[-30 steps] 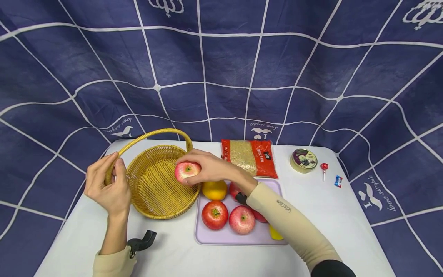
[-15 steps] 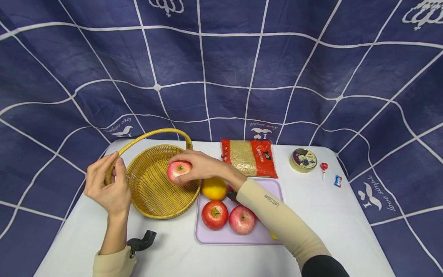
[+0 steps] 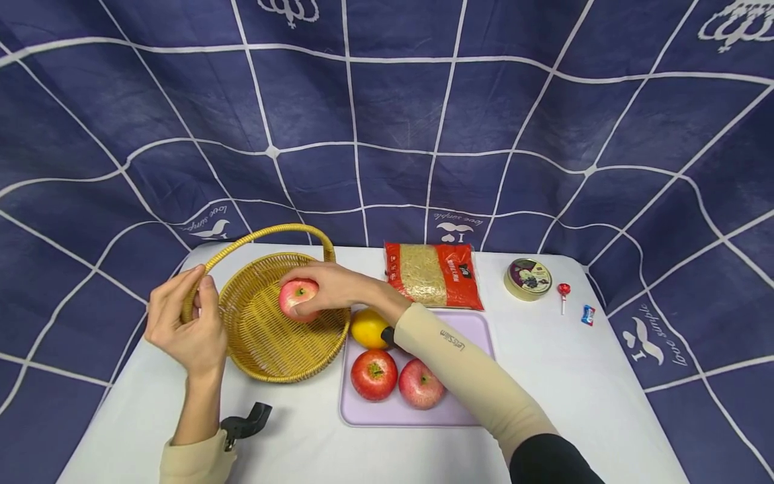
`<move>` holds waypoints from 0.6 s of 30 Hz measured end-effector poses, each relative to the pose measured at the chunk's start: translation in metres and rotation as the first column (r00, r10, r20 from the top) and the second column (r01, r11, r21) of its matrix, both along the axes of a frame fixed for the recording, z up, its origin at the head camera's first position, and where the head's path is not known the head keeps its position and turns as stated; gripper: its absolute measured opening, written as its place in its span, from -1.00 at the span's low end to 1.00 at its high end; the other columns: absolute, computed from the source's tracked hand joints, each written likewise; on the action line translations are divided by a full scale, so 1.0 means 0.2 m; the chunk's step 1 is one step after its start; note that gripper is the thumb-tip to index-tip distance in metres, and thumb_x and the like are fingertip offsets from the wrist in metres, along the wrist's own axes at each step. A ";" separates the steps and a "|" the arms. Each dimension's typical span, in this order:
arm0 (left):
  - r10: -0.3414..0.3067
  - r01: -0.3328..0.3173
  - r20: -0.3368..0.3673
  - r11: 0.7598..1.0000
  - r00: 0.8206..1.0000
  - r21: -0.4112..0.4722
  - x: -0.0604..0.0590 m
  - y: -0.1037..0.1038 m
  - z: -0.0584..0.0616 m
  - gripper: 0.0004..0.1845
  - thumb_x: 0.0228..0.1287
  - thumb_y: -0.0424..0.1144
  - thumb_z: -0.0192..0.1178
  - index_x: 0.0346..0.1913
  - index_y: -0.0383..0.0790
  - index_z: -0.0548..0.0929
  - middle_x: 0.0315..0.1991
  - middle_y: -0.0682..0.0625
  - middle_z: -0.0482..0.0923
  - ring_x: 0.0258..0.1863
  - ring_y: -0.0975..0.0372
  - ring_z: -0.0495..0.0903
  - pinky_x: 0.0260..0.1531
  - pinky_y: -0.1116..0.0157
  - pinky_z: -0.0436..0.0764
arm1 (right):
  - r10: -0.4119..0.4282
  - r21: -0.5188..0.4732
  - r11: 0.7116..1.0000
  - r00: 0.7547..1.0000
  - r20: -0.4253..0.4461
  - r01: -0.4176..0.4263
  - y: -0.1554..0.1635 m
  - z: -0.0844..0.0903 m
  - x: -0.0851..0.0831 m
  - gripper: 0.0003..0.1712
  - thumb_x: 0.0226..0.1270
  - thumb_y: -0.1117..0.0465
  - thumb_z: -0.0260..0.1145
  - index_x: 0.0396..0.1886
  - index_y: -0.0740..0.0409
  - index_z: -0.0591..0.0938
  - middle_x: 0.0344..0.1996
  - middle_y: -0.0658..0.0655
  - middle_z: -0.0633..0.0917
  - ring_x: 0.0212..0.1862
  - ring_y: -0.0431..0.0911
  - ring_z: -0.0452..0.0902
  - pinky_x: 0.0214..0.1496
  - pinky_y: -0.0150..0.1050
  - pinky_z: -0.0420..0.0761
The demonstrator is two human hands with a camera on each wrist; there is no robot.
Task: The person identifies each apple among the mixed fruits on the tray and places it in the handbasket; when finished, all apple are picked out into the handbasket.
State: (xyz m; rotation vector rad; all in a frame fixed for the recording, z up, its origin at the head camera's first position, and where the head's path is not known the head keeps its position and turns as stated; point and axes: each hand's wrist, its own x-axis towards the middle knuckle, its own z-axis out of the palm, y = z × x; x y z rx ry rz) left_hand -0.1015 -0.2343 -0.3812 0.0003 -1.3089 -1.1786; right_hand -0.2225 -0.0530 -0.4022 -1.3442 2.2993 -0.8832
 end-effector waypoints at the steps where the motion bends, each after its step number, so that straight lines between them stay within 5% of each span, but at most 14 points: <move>1: 0.000 0.000 0.001 1.000 1.000 -0.001 0.00 0.00 0.00 -0.89 0.10 -0.55 0.33 -0.30 -0.55 0.77 -0.31 -0.30 0.67 -0.50 0.37 0.55 -0.46 0.61 0.43 | 0.000 0.001 1.000 1.000 0.001 0.000 -0.01 0.00 -0.01 -0.36 0.19 -0.17 0.45 0.28 -0.24 0.57 0.11 -0.15 0.56 0.06 -0.26 0.43 0.07 -0.42 0.48; 18: -0.007 0.007 0.013 1.000 1.000 -0.012 0.01 0.00 0.00 -0.88 0.11 -0.55 0.33 -0.28 -0.55 0.77 -0.30 -0.29 0.67 -0.48 0.37 0.57 -0.45 0.61 0.45 | -0.014 0.059 0.998 0.999 0.047 0.011 -0.14 -0.04 -0.08 -0.40 0.22 -0.12 0.43 0.27 -0.22 0.55 0.01 -0.20 0.61 0.03 -0.28 0.46 0.06 -0.46 0.48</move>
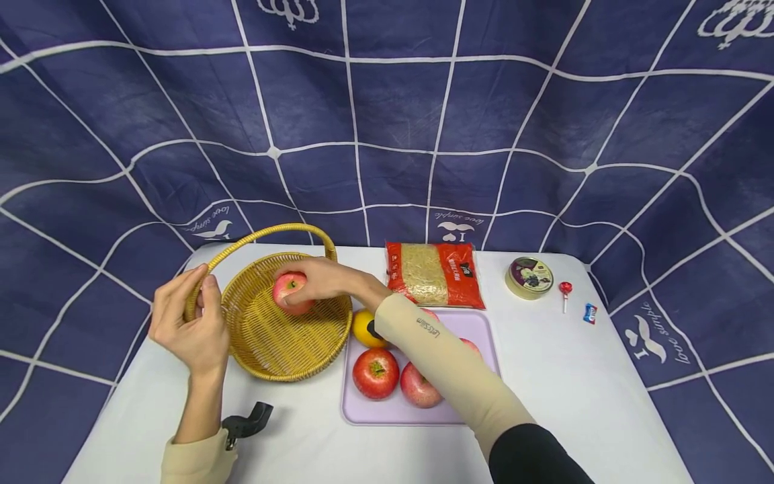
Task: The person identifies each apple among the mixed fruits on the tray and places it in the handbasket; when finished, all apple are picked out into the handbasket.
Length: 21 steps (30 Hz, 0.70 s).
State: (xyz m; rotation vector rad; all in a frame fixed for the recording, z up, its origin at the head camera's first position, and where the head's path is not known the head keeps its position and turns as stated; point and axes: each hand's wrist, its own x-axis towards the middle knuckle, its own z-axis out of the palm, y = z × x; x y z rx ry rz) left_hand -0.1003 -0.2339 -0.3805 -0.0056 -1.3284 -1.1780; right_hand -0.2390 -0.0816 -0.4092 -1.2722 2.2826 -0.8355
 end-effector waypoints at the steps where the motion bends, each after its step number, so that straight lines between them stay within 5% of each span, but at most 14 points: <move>1: -0.002 0.002 0.000 1.000 1.000 0.001 0.00 0.00 0.00 -0.88 0.11 -0.55 0.33 -0.28 -0.55 0.77 -0.30 -0.29 0.67 -0.47 0.36 0.58 -0.45 0.61 0.46 | 0.000 0.003 1.000 1.000 0.005 0.000 -0.01 0.00 0.00 -0.39 0.22 -0.11 0.43 0.28 -0.20 0.55 0.01 -0.19 0.60 0.03 -0.28 0.46 0.06 -0.47 0.47; 21: -0.010 0.010 -0.001 1.000 1.000 -0.003 0.01 0.00 0.00 -0.88 0.11 -0.56 0.34 -0.28 -0.56 0.77 -0.31 -0.29 0.66 -0.48 0.37 0.57 -0.46 0.61 0.45 | -0.117 0.094 0.989 0.990 0.072 0.110 -0.12 -0.03 -0.06 -0.36 0.18 -0.17 0.46 0.27 -0.20 0.57 -0.06 -0.19 0.62 0.00 -0.24 0.49 0.02 -0.41 0.48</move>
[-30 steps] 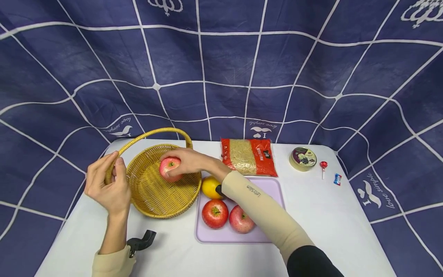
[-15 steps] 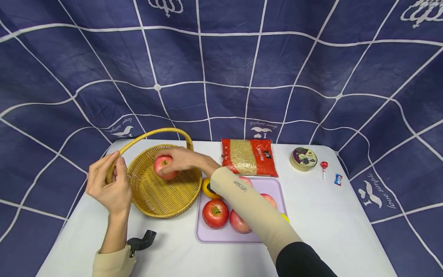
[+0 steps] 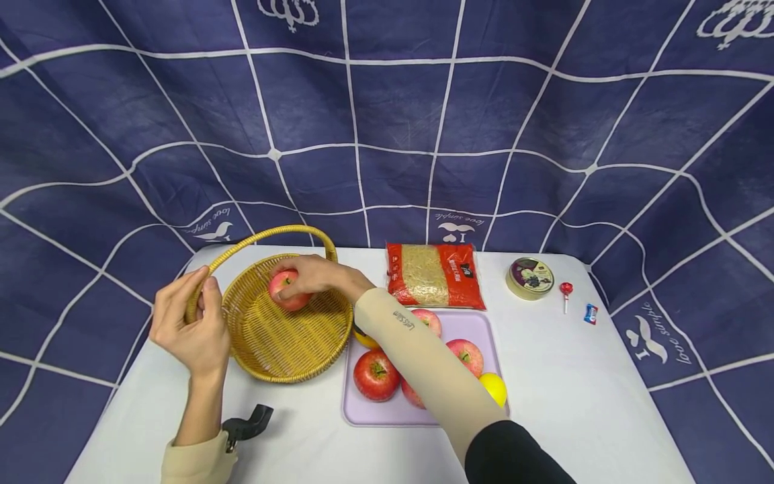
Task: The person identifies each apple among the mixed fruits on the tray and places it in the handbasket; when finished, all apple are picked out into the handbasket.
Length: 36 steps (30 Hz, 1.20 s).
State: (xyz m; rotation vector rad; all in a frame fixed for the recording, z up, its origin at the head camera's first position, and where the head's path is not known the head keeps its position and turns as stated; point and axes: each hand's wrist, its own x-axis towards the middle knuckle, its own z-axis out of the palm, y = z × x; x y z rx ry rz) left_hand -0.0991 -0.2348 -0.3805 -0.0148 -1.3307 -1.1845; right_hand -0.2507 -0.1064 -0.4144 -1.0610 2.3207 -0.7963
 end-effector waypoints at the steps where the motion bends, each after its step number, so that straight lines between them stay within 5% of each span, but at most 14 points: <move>1: 0.001 -0.001 0.001 1.000 1.000 -0.001 0.00 0.00 0.00 -0.88 0.11 -0.55 0.34 -0.28 -0.56 0.77 -0.31 -0.29 0.66 -0.49 0.37 0.57 -0.46 0.61 0.45 | -0.001 -0.004 1.000 1.000 0.005 0.001 0.00 -0.01 0.00 -0.36 0.18 -0.17 0.46 0.26 -0.20 0.58 -0.06 -0.19 0.62 0.00 -0.24 0.49 0.01 -0.40 0.48; 13: 0.021 -0.021 0.013 1.000 1.000 -0.011 0.00 -0.01 0.00 -0.88 0.11 -0.53 0.36 -0.28 -0.53 0.78 -0.31 -0.27 0.67 -0.50 0.40 0.54 -0.47 0.63 0.41 | -0.094 -0.012 0.995 0.990 0.105 0.096 -0.05 -0.04 -0.02 -0.33 0.18 -0.16 0.48 0.29 -0.20 0.56 -0.04 -0.12 0.60 -0.06 -0.19 0.55 -0.14 -0.36 0.62; 21: 0.006 -0.006 0.013 1.000 1.000 -0.005 0.00 0.00 0.00 -0.88 0.11 -0.54 0.35 -0.27 -0.55 0.77 -0.30 -0.28 0.67 -0.49 0.38 0.54 -0.47 0.63 0.42 | -0.154 -0.070 0.981 0.943 0.296 0.183 -0.07 -0.05 -0.02 -0.33 0.18 -0.01 0.53 0.30 -0.11 0.54 -0.03 0.00 0.55 -0.20 -0.14 0.61 -0.15 0.00 0.75; 36: 0.019 -0.019 0.017 1.000 1.000 -0.009 0.00 0.00 0.00 -0.89 0.11 -0.54 0.35 -0.28 -0.53 0.78 -0.32 -0.28 0.67 -0.52 0.40 0.49 -0.49 0.63 0.38 | -0.172 -0.074 0.976 0.930 0.326 0.206 -0.08 -0.10 -0.01 -0.27 0.19 0.05 0.54 0.37 -0.09 0.50 0.00 0.00 0.56 -0.21 -0.14 0.60 -0.15 0.01 0.75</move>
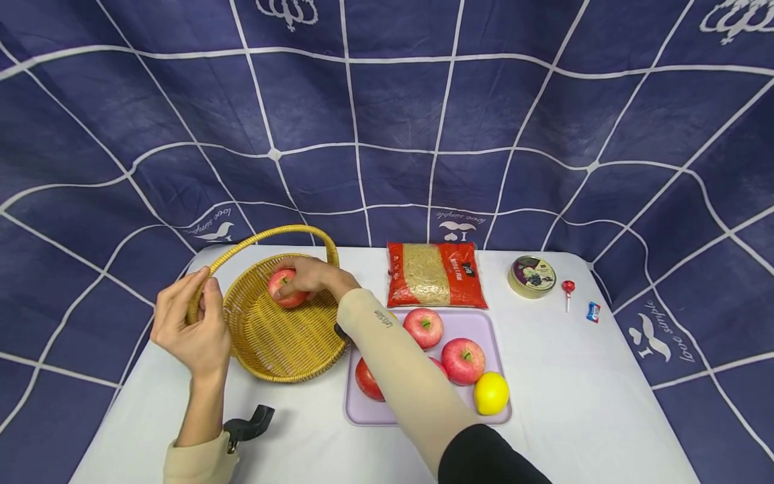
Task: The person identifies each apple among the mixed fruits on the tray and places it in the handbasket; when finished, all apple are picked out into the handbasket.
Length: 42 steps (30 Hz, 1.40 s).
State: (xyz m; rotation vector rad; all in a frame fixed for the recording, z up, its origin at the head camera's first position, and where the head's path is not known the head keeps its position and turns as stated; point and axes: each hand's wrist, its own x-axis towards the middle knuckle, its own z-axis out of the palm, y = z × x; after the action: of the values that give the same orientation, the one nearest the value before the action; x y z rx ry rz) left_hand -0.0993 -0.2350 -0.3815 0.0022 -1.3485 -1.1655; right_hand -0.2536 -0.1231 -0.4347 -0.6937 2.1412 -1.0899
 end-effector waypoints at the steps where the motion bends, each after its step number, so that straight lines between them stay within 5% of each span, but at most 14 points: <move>1: -0.001 0.001 0.000 1.000 1.000 0.000 0.00 0.00 0.00 -0.89 0.11 -0.54 0.35 -0.28 -0.53 0.78 -0.32 -0.28 0.67 -0.53 0.40 0.49 -0.49 0.63 0.38 | -0.003 0.003 1.000 1.000 0.004 0.003 0.00 0.00 0.00 -0.27 0.18 0.07 0.54 0.37 -0.10 0.51 0.00 -0.01 0.56 -0.20 -0.15 0.59 -0.14 0.00 0.75; 10: -0.005 0.005 -0.002 1.000 1.000 -0.001 0.00 0.00 0.00 -0.89 0.10 -0.55 0.35 -0.28 -0.53 0.78 -0.32 -0.29 0.67 -0.52 0.40 0.49 -0.48 0.63 0.39 | 0.069 0.062 0.996 0.994 -0.083 -0.064 0.00 -0.02 -0.01 -0.22 0.22 0.14 0.51 0.44 -0.14 0.45 0.14 -0.02 0.55 0.04 -0.17 0.47 0.04 -0.24 0.65; 15: -0.005 0.005 -0.004 1.000 1.000 -0.002 0.00 -0.01 0.00 -0.89 0.10 -0.55 0.35 -0.28 -0.53 0.78 -0.33 -0.30 0.66 -0.52 0.40 0.49 -0.49 0.63 0.38 | 0.121 0.188 0.979 0.966 -0.228 -0.078 0.00 0.01 -0.01 -0.20 0.23 0.07 0.50 0.47 -0.21 0.42 0.27 -0.08 0.54 0.24 -0.21 0.39 0.23 -0.40 0.39; 21: -0.010 0.010 -0.005 1.000 1.000 0.003 0.00 -0.01 0.01 -0.89 0.11 -0.55 0.35 -0.28 -0.54 0.78 -0.32 -0.30 0.66 -0.53 0.40 0.49 -0.49 0.63 0.38 | 0.164 0.345 0.937 0.942 -0.294 -0.055 -0.03 0.07 0.01 -0.16 0.21 -0.03 0.51 0.48 -0.35 0.39 0.32 -0.15 0.51 0.32 -0.21 0.35 0.31 -0.34 0.37; 24: -0.014 0.014 -0.002 1.000 1.000 0.006 0.00 0.00 0.00 -0.88 0.11 -0.55 0.35 -0.28 -0.54 0.78 -0.32 -0.31 0.66 -0.53 0.40 0.49 -0.49 0.63 0.39 | 0.148 0.365 0.930 0.942 -0.303 -0.028 -0.03 0.07 0.02 -0.16 0.18 -0.04 0.54 0.46 -0.39 0.41 0.29 -0.16 0.52 0.26 -0.24 0.38 0.23 -0.37 0.40; 31: -0.018 0.018 0.001 1.000 1.000 0.015 0.00 0.00 0.00 -0.88 0.10 -0.55 0.36 -0.28 -0.54 0.78 -0.31 -0.31 0.66 -0.54 0.40 0.48 -0.49 0.63 0.38 | 0.068 0.235 0.972 0.981 -0.182 -0.023 -0.01 0.05 0.02 -0.18 0.21 0.14 0.53 0.45 -0.26 0.42 0.18 -0.06 0.55 -0.04 -0.18 0.53 -0.25 -0.29 0.73; 36: -0.024 0.024 0.000 1.000 1.000 0.021 0.00 0.00 -0.01 -0.88 0.10 -0.57 0.34 -0.28 -0.55 0.77 -0.32 -0.31 0.66 -0.53 0.39 0.50 -0.49 0.63 0.39 | 0.060 0.211 0.977 0.982 -0.177 -0.022 -0.01 0.04 0.02 -0.21 0.24 0.19 0.50 0.43 -0.25 0.43 0.11 -0.07 0.56 -0.08 -0.21 0.51 -0.20 -0.35 0.70; 42: -0.026 0.026 0.003 0.999 1.000 0.026 0.00 0.00 -0.01 -0.88 0.10 -0.58 0.34 -0.27 -0.55 0.77 -0.31 -0.30 0.66 -0.52 0.38 0.51 -0.49 0.63 0.39 | 0.068 0.249 0.968 0.986 -0.154 -0.028 -0.02 0.05 0.03 -0.21 0.26 0.21 0.48 0.42 -0.32 0.38 0.03 -0.05 0.55 -0.38 -0.10 0.63 -0.35 -0.38 0.62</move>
State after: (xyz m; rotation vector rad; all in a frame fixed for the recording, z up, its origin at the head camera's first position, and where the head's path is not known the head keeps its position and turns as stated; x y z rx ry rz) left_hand -0.0998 -0.2344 -0.3833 0.0047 -1.3394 -1.2055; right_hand -0.2479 -0.1278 -0.4245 -0.7332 2.3333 -0.7455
